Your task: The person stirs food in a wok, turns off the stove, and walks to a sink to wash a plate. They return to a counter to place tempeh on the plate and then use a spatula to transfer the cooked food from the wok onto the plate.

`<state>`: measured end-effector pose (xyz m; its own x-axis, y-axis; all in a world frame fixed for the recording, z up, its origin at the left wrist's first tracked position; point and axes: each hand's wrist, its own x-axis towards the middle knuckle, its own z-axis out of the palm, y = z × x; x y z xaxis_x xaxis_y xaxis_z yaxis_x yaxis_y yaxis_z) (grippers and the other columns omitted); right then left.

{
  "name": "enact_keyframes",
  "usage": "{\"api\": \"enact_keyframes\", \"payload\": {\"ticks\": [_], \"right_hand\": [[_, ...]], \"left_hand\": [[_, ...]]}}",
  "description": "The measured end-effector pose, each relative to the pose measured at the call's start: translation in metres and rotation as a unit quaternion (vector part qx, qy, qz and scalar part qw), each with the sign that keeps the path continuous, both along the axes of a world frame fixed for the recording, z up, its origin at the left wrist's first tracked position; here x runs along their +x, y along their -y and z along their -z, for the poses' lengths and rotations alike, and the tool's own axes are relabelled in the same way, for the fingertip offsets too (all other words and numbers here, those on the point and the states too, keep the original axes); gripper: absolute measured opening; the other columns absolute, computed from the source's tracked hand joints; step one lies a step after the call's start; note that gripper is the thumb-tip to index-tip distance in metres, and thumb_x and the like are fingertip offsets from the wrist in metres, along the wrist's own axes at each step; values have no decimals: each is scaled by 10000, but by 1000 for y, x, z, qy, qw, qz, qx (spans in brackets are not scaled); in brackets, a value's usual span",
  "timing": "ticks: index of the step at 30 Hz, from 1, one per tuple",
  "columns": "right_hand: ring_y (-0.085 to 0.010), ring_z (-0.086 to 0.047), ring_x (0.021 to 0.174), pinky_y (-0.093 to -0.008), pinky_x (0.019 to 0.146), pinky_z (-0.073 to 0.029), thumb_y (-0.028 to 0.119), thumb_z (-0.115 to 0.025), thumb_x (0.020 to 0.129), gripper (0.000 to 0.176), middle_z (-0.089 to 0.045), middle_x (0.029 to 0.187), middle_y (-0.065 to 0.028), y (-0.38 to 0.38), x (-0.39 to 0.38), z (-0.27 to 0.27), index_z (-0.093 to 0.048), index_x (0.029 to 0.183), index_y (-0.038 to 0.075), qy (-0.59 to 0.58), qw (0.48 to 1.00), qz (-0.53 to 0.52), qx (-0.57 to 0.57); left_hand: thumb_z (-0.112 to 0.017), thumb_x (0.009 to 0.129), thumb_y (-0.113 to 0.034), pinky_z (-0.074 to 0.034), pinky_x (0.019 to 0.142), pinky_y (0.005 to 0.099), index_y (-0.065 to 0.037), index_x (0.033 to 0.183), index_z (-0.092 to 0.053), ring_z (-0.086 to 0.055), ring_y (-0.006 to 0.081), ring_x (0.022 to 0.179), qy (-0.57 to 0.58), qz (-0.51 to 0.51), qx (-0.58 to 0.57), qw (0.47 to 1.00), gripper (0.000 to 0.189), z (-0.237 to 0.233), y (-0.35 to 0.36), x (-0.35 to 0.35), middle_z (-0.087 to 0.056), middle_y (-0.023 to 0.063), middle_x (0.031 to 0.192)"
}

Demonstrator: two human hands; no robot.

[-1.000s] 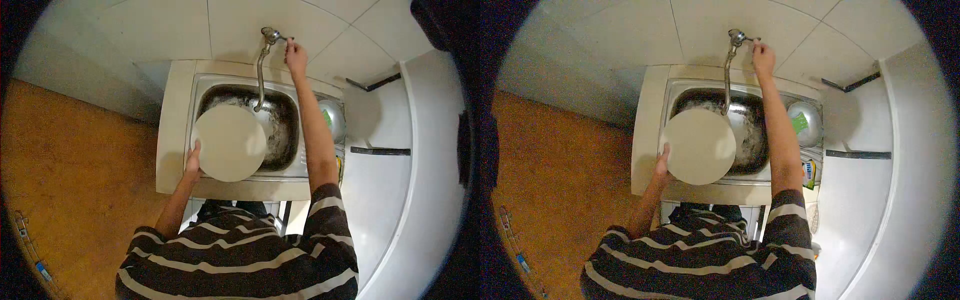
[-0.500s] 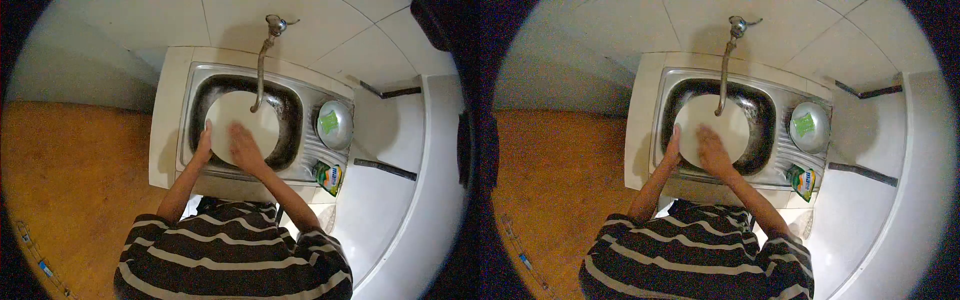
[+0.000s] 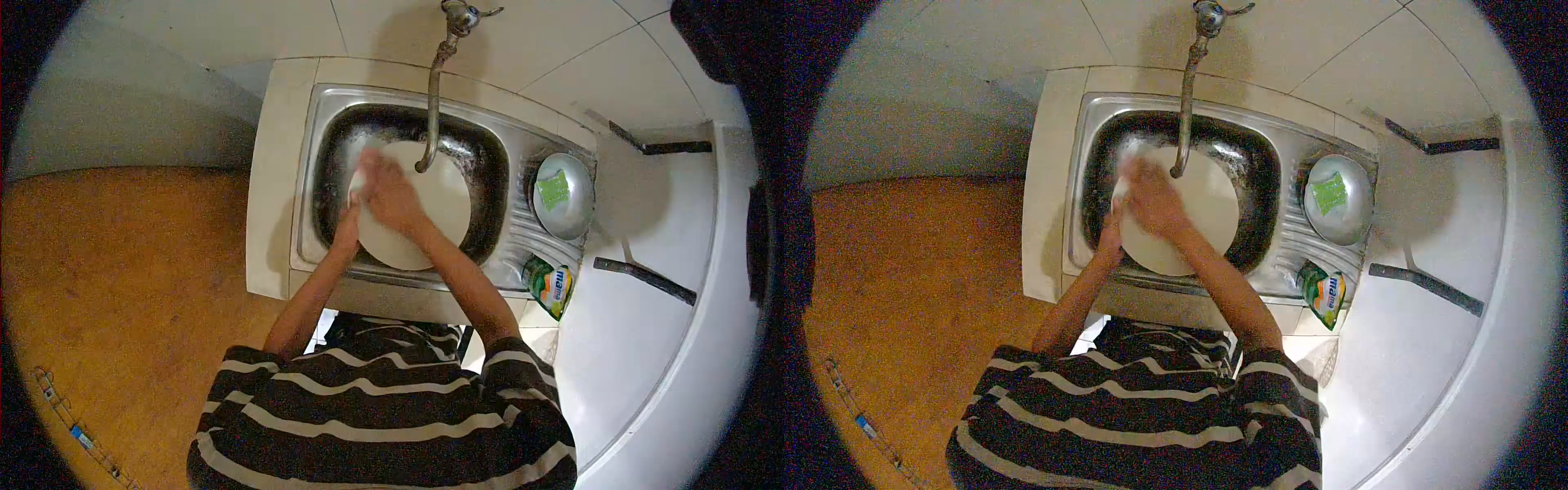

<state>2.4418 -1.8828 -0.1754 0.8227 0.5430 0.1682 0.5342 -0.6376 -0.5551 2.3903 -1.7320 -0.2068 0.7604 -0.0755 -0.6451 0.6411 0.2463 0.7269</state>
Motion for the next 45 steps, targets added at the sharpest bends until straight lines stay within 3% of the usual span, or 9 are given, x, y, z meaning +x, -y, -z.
{"api": "enact_keyframes", "payload": {"ticks": [13,17,25,29,32,37,39,40,45], "right_hand": [[-419,-294,1397,-512,1167,-202,194,-515,894,603,-332,1491,-267,49,13,3,-357,1409,-77,66,960,269,-42],[-483,-309,1360,-525,1166,-187,188,-444,940,600,-337,1475,-291,1,-67,-12,-279,1471,-36,-170,975,137,-33],[-428,-284,1395,-547,1165,-166,224,-410,977,505,-391,1445,-274,44,-42,-4,-387,1402,-48,21,972,233,-27],[-371,-264,1428,-544,1169,-177,212,-470,942,584,-303,1524,-236,36,-57,-1,-329,1455,-30,-18,998,-12,-52],[-367,-256,1433,-529,1175,-158,198,-473,932,604,-273,1541,-227,69,-21,33,-309,1474,-14,48,952,297,-52],[-402,-289,1404,-493,1187,-148,179,-462,926,591,-339,1480,-276,31,-52,10,-315,1448,-53,-48,995,91,-3],[-414,-232,1429,-521,1183,-136,164,-473,923,614,-254,1524,-292,39,-12,35,-285,1446,-99,-229,948,199,-92],[-410,-225,1432,-511,1183,-136,175,-486,917,622,-249,1531,-281,46,-14,40,-296,1447,-90,-34,935,346,68],[-415,-246,1422,-517,1181,-131,229,-502,932,622,-301,1506,-282,30,-57,4,-317,1431,-91,-78,989,120,45]], "left_hand": [[-450,949,-631,-429,988,375,37,1323,-492,-546,238,1132,-20,-13,23,999,767,-10,4,-1,-575,144,1244],[-443,952,-630,-421,1002,381,38,1347,-472,-512,240,1191,-3,-10,-7,1000,777,2,1,4,-550,149,1289],[-453,952,-622,-415,1002,358,22,1356,-465,-514,224,1180,-18,-11,-9,1000,760,-4,3,3,-553,152,1280],[-463,956,-609,-440,968,355,37,1326,-488,-548,218,1127,-15,-36,54,998,744,-17,17,-2,-588,139,1221],[-488,955,-590,-460,928,346,40,1297,-513,-580,213,1062,-5,11,-15,1000,717,18,7,-9,-617,121,1157],[-515,952,-569,-462,907,327,33,1245,-537,-596,209,1001,38,-32,49,998,670,-18,23,-7,-625,114,1122],[-519,952,-564,-461,907,328,31,1247,-531,-595,205,997,27,-40,37,998,663,-26,28,-9,-627,109,1114],[-523,952,-559,-460,908,329,28,1248,-525,-595,202,993,13,-49,24,998,657,-28,27,-10,-628,103,1107],[-532,954,-546,-453,921,341,24,1278,-511,-579,190,1019,16,-71,53,996,656,-12,23,-10,-627,94,1106]]}}
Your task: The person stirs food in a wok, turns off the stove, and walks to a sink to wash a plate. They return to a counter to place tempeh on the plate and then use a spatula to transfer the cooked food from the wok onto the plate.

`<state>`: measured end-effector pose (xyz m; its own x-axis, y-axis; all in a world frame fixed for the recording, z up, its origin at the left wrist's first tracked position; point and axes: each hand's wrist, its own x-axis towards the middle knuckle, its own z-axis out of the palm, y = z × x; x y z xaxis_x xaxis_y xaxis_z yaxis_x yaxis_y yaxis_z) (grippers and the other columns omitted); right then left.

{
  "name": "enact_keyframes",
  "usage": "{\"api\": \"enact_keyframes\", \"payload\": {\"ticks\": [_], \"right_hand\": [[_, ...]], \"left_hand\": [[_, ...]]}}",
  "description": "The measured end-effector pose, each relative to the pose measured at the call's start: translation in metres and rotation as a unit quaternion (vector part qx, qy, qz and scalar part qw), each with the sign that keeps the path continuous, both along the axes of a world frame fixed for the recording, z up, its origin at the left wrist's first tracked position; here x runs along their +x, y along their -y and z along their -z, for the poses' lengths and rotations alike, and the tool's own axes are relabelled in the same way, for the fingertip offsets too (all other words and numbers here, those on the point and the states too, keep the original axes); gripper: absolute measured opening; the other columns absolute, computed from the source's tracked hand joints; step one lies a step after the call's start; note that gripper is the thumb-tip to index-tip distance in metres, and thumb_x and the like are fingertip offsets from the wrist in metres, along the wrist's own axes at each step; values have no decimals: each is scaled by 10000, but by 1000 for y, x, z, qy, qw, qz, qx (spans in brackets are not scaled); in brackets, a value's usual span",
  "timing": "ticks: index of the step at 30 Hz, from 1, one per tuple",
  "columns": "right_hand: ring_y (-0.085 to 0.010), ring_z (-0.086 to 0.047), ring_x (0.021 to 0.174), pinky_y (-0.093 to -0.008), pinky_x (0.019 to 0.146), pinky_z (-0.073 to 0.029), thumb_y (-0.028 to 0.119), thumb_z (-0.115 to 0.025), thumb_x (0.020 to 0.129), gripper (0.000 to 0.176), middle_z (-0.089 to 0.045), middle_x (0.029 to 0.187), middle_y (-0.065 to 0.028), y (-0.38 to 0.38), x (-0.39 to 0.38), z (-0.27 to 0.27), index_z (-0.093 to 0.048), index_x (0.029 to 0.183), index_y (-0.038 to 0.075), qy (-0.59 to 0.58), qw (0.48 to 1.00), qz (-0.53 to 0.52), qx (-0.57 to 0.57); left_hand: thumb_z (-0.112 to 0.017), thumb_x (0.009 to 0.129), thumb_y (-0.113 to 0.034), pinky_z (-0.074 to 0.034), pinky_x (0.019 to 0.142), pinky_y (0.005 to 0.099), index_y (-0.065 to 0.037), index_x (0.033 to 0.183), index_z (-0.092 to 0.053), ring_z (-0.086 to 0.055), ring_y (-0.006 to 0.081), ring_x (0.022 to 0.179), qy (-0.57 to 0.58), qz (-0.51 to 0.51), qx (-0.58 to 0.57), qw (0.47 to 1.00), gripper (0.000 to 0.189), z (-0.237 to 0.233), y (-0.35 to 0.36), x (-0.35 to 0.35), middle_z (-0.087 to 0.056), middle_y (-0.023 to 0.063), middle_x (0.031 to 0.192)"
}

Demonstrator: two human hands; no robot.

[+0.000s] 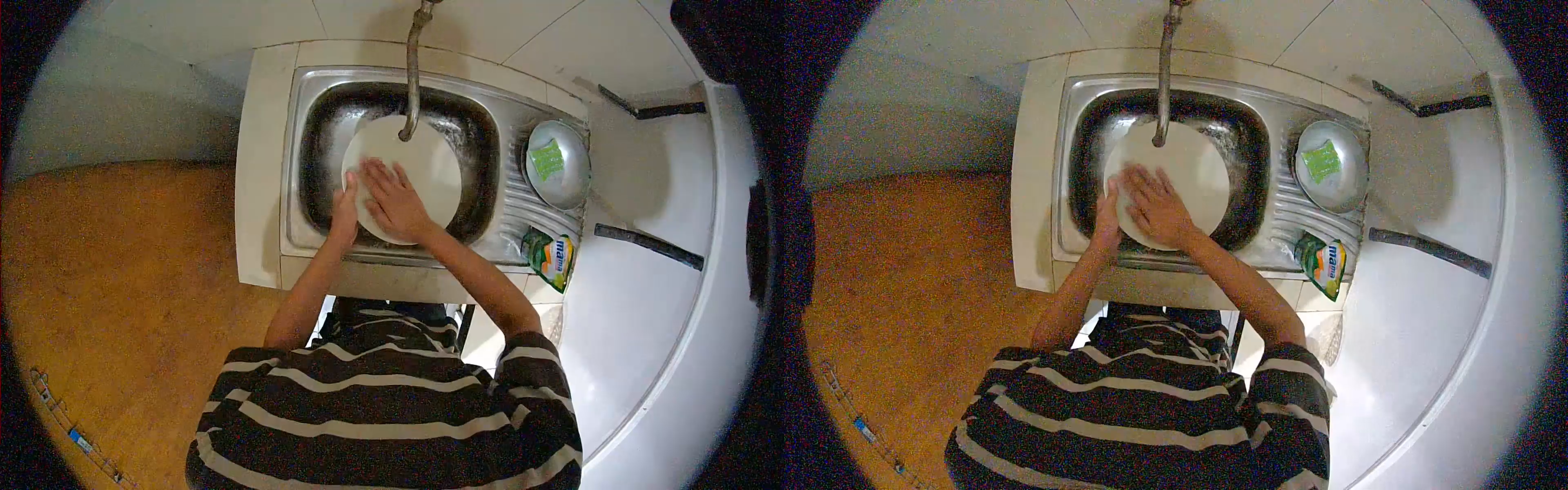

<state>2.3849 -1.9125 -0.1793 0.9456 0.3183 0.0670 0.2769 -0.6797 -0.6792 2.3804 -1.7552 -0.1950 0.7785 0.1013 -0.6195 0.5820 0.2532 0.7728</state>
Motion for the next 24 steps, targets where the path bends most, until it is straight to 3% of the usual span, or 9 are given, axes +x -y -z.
{"api": "enact_keyframes", "payload": {"ticks": [3,6,10,11,12,14,18,20,24], "right_hand": [[-455,-314,1367,-521,1155,-203,161,-536,898,567,-354,1456,-307,13,29,41,-376,1377,-97,91,983,112,-112],[-435,-300,1380,-514,1159,-214,225,-527,916,625,-372,1450,-300,4,32,33,-327,1433,-64,114,974,193,-19],[-423,-369,1336,-535,1129,-234,207,-524,914,495,-420,1411,-283,-8,34,-2,-457,1344,-29,73,996,8,-56],[-472,-277,1386,-560,1145,-193,298,-520,939,619,-364,1456,-294,4,42,69,-340,1450,-2,80,984,142,-72],[-442,-481,1216,-544,1071,-316,315,-542,941,543,-545,1246,-286,26,43,70,-446,1366,-9,211,939,212,-171],[-451,-356,1351,-518,1148,-227,399,-521,966,626,-432,1422,-268,51,40,36,-393,1415,-18,-75,952,287,-70],[-389,-448,1299,-467,1101,-343,422,-579,949,651,-476,1397,-228,69,17,54,-409,1407,-8,-248,896,288,228],[-327,-532,1215,-409,1023,-441,399,-637,925,668,-499,1376,-196,66,-2,21,-410,1407,-2,-394,606,241,648],[-292,-571,1159,-389,982,-476,357,-644,928,613,-536,1330,-177,55,-16,9,-433,1382,3,-353,627,317,618]], "left_hand": [[-529,957,-540,-446,934,345,23,1260,-538,-568,184,1048,5,32,-9,999,639,0,-8,2,-624,95,1119],[-527,962,-532,-444,937,339,23,1236,-566,-566,181,1060,41,60,-34,997,620,4,-7,1,-623,100,1135],[-529,963,-524,-447,948,339,32,1284,-532,-582,202,1079,47,29,-86,995,642,1,-10,3,-614,118,1195],[-529,963,-524,-447,948,339,32,1284,-532,-582,202,1079,49,30,-87,995,642,4,-15,8,-614,118,1195],[-531,962,-524,-448,961,345,37,1314,-499,-585,218,1095,7,4,-44,999,663,9,-23,15,-602,128,1226],[-533,961,-523,-448,974,352,42,1343,-466,-588,233,1112,-30,-22,-1,999,686,7,-40,24,-590,137,1257],[-558,943,-531,-457,987,379,51,1378,-415,-586,246,1132,-17,11,-91,996,740,-27,-53,36,-575,152,1280],[-572,934,-532,-462,985,390,48,1390,-402,-572,246,1153,2,60,-67,996,757,-11,-57,44,-550,154,1309],[-589,929,-499,-460,990,413,39,1416,-367,-544,322,1196,14,135,78,988,759,-53,-28,51,-488,201,1378]]}}
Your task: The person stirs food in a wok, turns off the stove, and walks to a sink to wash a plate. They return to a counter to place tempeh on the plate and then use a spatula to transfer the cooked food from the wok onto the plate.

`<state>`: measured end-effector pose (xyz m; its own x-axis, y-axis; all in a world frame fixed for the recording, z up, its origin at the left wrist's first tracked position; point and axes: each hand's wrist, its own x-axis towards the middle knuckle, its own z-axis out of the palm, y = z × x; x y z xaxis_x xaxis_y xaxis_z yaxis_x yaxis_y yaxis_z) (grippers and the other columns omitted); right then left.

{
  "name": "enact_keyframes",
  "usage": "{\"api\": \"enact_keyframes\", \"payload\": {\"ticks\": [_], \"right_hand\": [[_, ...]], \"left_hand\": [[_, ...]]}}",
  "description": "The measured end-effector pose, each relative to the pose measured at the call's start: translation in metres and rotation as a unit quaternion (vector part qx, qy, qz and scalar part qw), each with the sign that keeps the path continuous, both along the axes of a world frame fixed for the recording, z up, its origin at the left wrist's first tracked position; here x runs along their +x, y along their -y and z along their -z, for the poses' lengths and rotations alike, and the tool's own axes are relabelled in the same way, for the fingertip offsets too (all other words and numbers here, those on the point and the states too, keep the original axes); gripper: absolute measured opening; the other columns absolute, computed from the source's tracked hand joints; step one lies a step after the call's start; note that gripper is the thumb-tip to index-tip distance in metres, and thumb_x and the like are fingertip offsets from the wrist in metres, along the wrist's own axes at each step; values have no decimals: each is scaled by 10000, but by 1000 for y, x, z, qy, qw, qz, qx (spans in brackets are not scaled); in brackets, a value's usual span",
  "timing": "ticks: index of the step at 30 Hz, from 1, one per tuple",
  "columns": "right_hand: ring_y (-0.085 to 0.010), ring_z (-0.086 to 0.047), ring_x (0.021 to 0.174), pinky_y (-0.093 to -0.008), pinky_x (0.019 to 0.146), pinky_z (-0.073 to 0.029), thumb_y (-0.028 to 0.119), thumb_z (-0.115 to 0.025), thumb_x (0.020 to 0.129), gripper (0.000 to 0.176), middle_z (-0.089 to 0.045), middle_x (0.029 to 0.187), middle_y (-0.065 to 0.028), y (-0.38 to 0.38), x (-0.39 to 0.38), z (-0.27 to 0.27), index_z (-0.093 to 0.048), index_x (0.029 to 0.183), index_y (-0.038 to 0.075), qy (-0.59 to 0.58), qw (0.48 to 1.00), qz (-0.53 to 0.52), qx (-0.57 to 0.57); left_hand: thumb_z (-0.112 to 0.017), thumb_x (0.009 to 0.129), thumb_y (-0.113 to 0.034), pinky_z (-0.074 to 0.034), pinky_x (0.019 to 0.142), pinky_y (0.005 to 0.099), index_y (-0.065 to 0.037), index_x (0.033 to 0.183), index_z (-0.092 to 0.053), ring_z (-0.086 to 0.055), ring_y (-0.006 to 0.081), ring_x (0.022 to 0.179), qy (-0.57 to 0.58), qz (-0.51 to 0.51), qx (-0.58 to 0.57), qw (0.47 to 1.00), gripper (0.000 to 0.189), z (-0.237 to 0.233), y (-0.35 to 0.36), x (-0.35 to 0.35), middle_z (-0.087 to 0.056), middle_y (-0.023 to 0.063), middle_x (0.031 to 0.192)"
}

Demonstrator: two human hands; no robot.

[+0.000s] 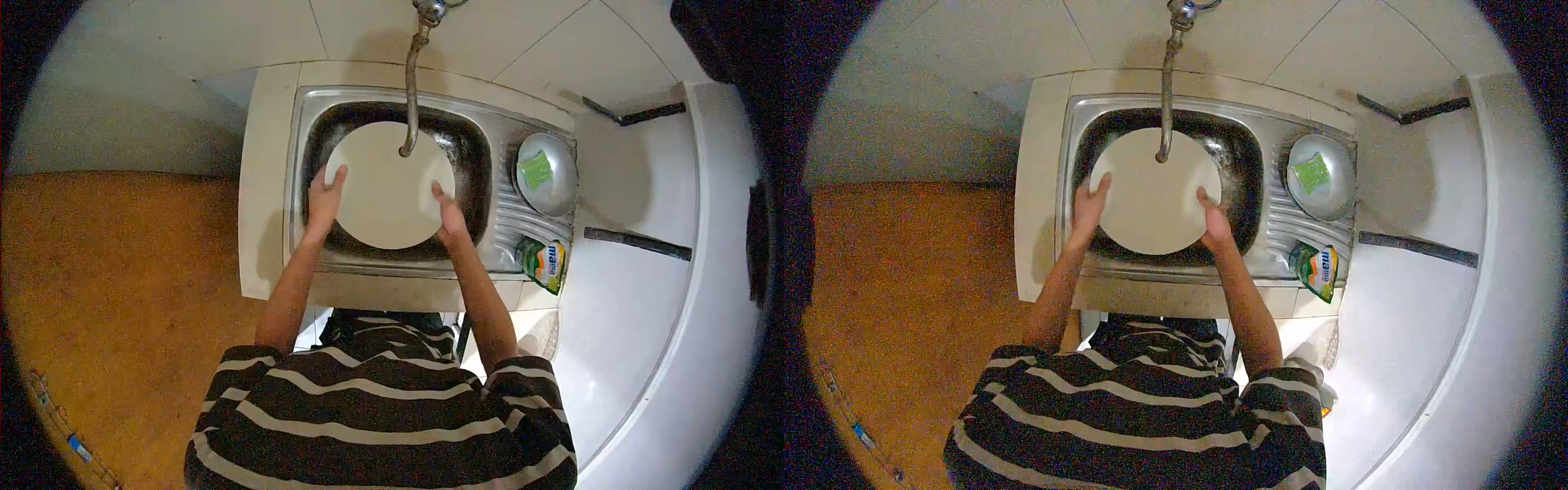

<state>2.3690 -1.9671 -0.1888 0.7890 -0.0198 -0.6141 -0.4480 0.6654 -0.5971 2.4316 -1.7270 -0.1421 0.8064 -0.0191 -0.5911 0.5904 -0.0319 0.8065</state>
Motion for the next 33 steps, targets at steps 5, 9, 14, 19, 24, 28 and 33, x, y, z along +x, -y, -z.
{"api": "enact_keyframes", "payload": {"ticks": [5,9,14,19,24,28,33], "right_hand": [[-215,-622,1016,-356,861,-516,294,-646,947,486,-630,1170,-120,-17,-2,-2,-512,1275,-39,-8,968,171,-183],[-157,-604,877,-303,775,-482,339,-645,948,413,-671,991,-87,-29,-6,-10,-605,1111,-38,63,936,124,-325],[-158,-605,904,-307,795,-484,353,-641,948,442,-671,1014,-92,-46,-22,-4,-595,1139,-43,90,927,129,-340],[-156,-601,922,-310,805,-481,323,-613,968,405,-669,1030,-92,-48,0,6,-597,1149,-39,109,920,214,-311],[-175,-602,926,-327,828,-478,322,-614,965,407,-672,1052,-112,-51,-10,-9,-606,1139,-46,93,932,135,-324],[-152,-602,854,-314,766,-488,316,-628,959,378,-681,959,-79,-68,-16,5,-623,1091,-38,60,926,191,-320],[-176,-622,832,-328,752,-498,310,-644,949,386,-679,979,-97,-68,-9,6,-607,1108,-40,98,936,169,-294]], "left_hand": [[-515,955,-381,-204,1149,543,-22,1510,-229,-192,462,1425,325,229,496,772,721,21,51,-24,-179,300,1542],[-409,1002,-314,-107,1168,569,-78,1534,-207,-130,429,1456,416,232,420,773,615,56,79,-21,-122,224,1587],[-414,998,-296,-116,1163,581,-106,1536,-216,-128,424,1458,447,182,361,798,604,85,79,38,-130,191,1596],[-406,1004,-297,-138,1148,597,-133,1539,-224,-155,420,1455,468,250,366,764,588,56,92,-14,-176,209,1580],[-386,1012,-269,-127,1152,584,-118,1521,-276,-202,420,1441,464,147,303,819,542,49,90,13,-271,209,1542],[-378,1014,-252,-133,1150,588,-109,1512,-293,-227,416,1432,440,121,397,796,525,62,83,26,-295,193,1532],[-404,1002,-251,-167,1144,584,-63,1472,-348,-260,402,1419,469,296,332,763,509,64,85,-3,-332,202,1511]]}}
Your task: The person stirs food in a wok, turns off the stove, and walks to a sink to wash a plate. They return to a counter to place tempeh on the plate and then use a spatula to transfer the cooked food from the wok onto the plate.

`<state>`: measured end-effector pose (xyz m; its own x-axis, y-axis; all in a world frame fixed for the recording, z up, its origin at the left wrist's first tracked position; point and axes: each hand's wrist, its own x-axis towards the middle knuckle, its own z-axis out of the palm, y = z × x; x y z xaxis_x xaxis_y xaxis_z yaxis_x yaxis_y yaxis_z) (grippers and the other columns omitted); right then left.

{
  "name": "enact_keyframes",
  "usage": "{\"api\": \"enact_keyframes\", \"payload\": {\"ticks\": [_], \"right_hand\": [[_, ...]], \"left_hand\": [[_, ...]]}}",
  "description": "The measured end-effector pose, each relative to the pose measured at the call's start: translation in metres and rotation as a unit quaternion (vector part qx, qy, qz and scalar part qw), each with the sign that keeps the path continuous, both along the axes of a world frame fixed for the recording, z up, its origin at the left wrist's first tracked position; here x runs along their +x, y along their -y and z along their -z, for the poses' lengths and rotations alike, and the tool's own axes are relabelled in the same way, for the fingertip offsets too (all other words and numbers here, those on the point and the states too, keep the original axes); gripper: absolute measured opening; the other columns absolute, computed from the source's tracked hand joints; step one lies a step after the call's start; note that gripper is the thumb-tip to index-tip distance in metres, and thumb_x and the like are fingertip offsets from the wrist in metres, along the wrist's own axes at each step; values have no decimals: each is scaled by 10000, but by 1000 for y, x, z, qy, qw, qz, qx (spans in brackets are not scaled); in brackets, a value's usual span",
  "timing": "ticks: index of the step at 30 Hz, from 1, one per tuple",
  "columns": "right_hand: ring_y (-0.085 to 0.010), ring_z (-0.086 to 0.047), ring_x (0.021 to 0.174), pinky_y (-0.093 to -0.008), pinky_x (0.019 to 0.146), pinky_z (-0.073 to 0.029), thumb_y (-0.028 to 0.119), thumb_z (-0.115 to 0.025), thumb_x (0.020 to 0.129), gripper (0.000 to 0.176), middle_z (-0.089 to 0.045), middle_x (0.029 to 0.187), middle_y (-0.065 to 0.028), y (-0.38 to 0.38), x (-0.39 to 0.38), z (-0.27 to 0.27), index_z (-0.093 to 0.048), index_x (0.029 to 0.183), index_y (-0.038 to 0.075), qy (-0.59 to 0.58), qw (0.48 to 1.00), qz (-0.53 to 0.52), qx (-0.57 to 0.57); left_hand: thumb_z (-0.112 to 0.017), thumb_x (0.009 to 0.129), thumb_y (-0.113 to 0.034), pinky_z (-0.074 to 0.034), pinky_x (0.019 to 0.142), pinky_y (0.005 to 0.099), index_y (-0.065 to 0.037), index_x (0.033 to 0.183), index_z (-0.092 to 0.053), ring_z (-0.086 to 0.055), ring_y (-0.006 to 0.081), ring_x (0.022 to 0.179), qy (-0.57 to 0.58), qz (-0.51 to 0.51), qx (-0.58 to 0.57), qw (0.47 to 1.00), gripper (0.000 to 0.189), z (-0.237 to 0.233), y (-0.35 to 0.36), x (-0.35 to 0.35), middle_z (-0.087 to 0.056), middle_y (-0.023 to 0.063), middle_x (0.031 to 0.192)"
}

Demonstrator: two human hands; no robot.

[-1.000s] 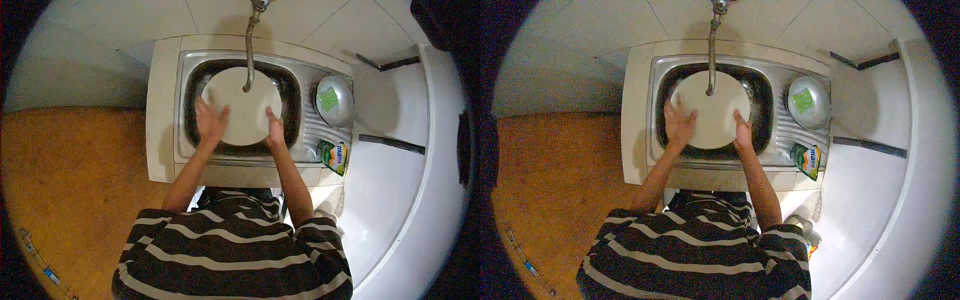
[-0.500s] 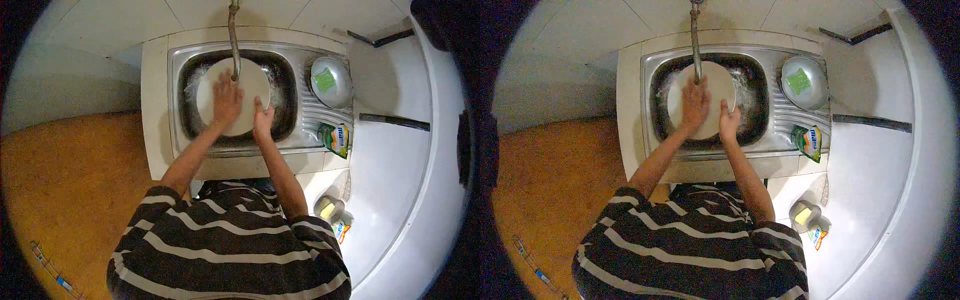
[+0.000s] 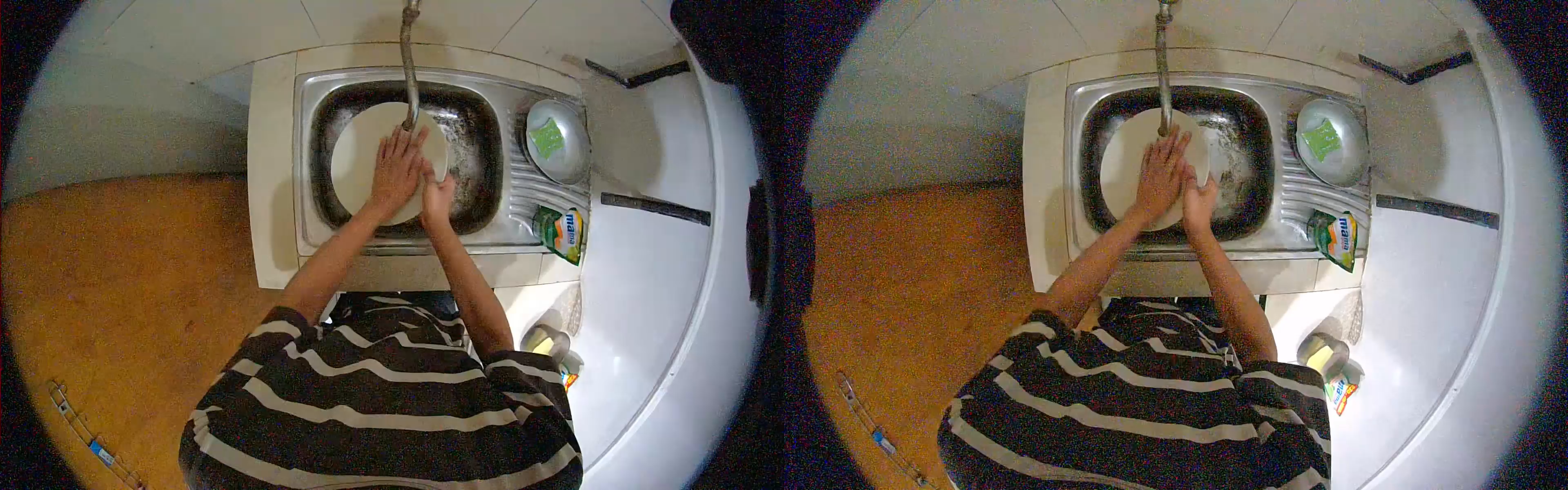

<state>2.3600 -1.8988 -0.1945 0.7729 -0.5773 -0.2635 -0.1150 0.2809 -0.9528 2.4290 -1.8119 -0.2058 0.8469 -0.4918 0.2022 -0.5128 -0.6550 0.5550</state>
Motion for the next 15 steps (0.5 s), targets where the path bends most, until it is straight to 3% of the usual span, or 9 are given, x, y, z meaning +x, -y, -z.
{"api": "enact_keyframes", "payload": {"ticks": [2,4,5,7,8,9,11,12,15], "right_hand": [[-187,-623,847,-340,759,-500,305,-661,938,406,-672,999,-114,5,-9,17,-594,1133,-46,-70,997,7,16],[-191,-621,862,-343,765,-498,308,-658,939,417,-670,995,-119,-3,-18,6,-587,1141,-50,-47,999,6,14],[-194,-618,877,-346,770,-496,311,-655,941,428,-667,991,-124,-4,-21,-1,-580,1150,-55,-25,1000,9,11],[-202,-617,915,-346,814,-489,310,-636,952,431,-673,1038,-137,0,-13,0,-585,1167,-60,-46,999,-9,-15],[-209,-617,952,-345,857,-481,308,-618,963,436,-678,1085,-150,-1,-10,0,-591,1185,-66,-69,996,-31,-37],[-209,-617,952,-345,857,-481,308,-618,963,436,-678,1085,-150,0,-9,-8,-591,1185,-66,-66,997,-29,-35],[-205,-606,964,-349,871,-473,318,-609,969,441,-677,1084,-149,5,-9,-32,-592,1179,-69,-57,997,-36,-45],[-203,-605,955,-345,860,-475,326,-596,975,431,-678,1070,-147,4,-12,-27,-606,1145,-70,-85,994,-16,-69],[-179,-611,877,-316,788,-481,353,-634,950,431,-670,1001,-111,5,-37,-12,-603,1105,-49,-59,997,-4,-49]], "left_hand": [[-415,997,-251,-172,1142,583,-52,1458,-364,-274,402,1412,9,0,48,999,505,24,-14,35,-341,210,1503],[-427,991,-254,-177,1140,580,-44,1436,-391,-299,408,1396,121,-143,54,981,493,47,-32,69,-344,230,1495],[-427,991,-254,-177,1140,580,-44,1436,-391,-299,408,1396,120,-142,53,981,493,51,-30,63,-344,230,1495],[-435,986,-250,-175,1152,550,-41,1447,-374,-312,403,1391,82,-182,-2,980,510,22,-19,36,-343,230,1498],[-434,984,-250,-181,1156,536,-68,1477,-325,-305,403,1396,24,-95,-27,995,537,3,-11,18,-313,213,1520],[-434,984,-250,-181,1156,536,-68,1477,-325,-305,403,1396,27,-92,-25,995,537,-10,-5,5,-313,213,1520],[-430,981,-244,-193,1156,527,-97,1489,-318,-307,408,1394,37,51,12,998,541,-24,1,-8,-312,209,1523],[-465,946,-142,-296,1102,540,-146,1493,-333,-401,367,1329,95,30,48,994,563,-25,5,1,-420,172,1465],[-493,932,-137,-400,1030,516,-108,1444,-411,-548,372,1166,118,-63,76,988,519,31,-19,60,-522,143,1375]]}}
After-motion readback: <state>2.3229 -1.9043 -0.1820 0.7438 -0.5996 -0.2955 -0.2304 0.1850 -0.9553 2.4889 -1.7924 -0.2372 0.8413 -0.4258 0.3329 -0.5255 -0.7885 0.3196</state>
